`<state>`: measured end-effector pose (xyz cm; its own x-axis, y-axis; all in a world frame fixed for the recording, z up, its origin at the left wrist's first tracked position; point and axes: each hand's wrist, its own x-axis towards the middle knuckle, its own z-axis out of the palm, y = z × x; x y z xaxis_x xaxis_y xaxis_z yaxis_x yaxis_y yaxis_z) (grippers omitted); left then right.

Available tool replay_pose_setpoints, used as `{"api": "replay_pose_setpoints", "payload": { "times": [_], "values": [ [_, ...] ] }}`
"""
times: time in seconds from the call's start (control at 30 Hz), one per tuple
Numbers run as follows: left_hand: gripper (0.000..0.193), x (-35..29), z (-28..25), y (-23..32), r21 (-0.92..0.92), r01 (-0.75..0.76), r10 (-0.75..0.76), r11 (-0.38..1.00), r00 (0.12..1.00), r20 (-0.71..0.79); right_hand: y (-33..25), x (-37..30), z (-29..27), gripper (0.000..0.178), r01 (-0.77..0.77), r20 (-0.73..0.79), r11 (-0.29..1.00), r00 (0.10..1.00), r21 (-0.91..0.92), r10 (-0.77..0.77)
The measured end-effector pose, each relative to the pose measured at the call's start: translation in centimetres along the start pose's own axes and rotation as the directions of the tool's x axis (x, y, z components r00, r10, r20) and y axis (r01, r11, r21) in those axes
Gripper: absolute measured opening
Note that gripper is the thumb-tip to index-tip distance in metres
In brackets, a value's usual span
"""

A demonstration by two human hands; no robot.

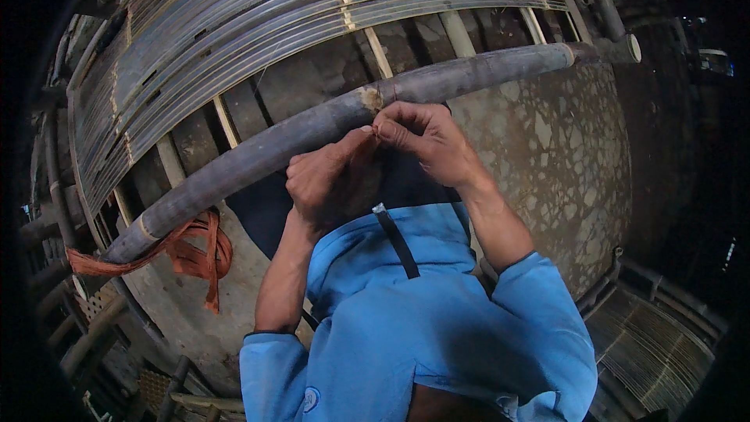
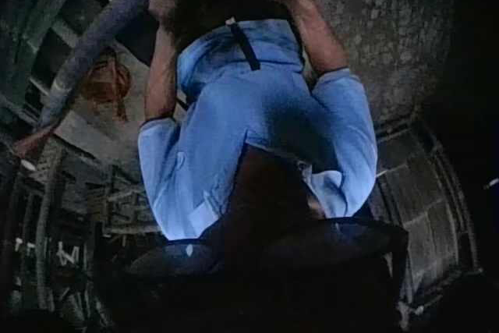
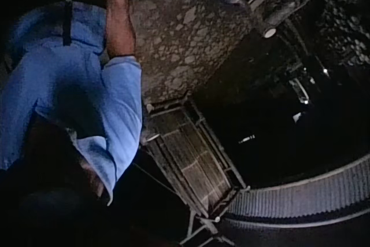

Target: The person weaves bamboo strips through a vertical frame, using a thin string to tie and secure the horizontal strips to the vertical structure.

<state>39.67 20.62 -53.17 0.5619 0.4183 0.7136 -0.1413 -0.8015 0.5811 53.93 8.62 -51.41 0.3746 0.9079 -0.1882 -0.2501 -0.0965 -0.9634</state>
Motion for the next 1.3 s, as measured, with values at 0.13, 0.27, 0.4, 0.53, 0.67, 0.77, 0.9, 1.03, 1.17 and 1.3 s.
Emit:
{"api": "replay_pose_setpoints", "payload": {
  "times": [0.13, 0.27, 0.4, 0.53, 0.67, 0.77, 0.9, 1.03, 1.17, 1.3],
  "values": [
    [0.034, -0.1, -0.2, -0.4, -0.023, -0.077, 0.077, 0.997, 0.997, 0.028, -0.5, -0.1, 0.0, 0.028, -0.041, -0.029, 0.996, 0.999, -0.076, 0.039],
    [0.038, -0.4, 0.1, -1.1, -0.061, -0.112, 0.113, 0.992, 0.993, 0.020, 0.6, 0.0, -0.1, 0.028, -0.041, -0.014, 0.999, 0.999, 0.000, 0.041],
    [0.029, -0.5, 0.0, -0.9, -0.041, -0.071, 0.073, 0.997, 0.996, 0.045, 0.7, -0.1, 0.0, 0.027, -0.028, -0.059, 0.999, 0.998, -0.029, 0.026],
    [0.012, -0.7, 0.1, -0.3, -0.003, 0.166, -0.165, 0.986, 0.981, 0.102, 0.1, -0.4, 0.6, 0.023, 0.028, -0.127, 0.977, 0.990, -0.212, -0.056],
    [0.010, -0.7, 0.5, -0.6, -0.575, 0.610, -0.625, 0.545, 0.753, 0.206, 1.1, -0.9, 0.7, 0.017, 0.072, -0.209, 0.918, 0.964, -0.390, -0.165],
    [0.012, -1.1, 0.4, -1.1, -0.730, 0.682, -0.641, 0.045, 0.580, 0.502, 1.6, -1.2, 1.2, 0.016, 0.088, -0.182, 0.852, 0.961, -0.517, -0.210],
    [0.014, -1.7, 1.1, -0.7, -0.765, 0.555, -0.580, -0.327, 0.521, 0.626, 1.5, -1.2, 1.0, 0.012, 0.150, -0.124, 0.773, 0.951, -0.616, -0.284],
    [0.022, 0.0, 0.2, -0.3, -0.715, 0.688, -0.616, -0.122, 0.512, 0.598, 0.3, -1.3, 0.4, 0.013, 0.132, -0.159, 0.763, 0.942, -0.633, -0.295],
    [0.024, 3.2, -2.1, -1.1, -0.005, 0.583, -0.510, 0.812, 0.714, 0.479, -2.7, 0.5, -2.1, 0.015, 0.092, -0.072, 0.663, 0.974, -0.743, -0.215],
    [0.023, 5.7, -2.6, -2.5, -0.265, 0.623, -0.327, 0.736, 0.670, 0.667, -3.3, 2.4, -3.3, 0.015, 0.124, -0.104, 0.729, 0.960, -0.674, -0.260]
  ]
}}
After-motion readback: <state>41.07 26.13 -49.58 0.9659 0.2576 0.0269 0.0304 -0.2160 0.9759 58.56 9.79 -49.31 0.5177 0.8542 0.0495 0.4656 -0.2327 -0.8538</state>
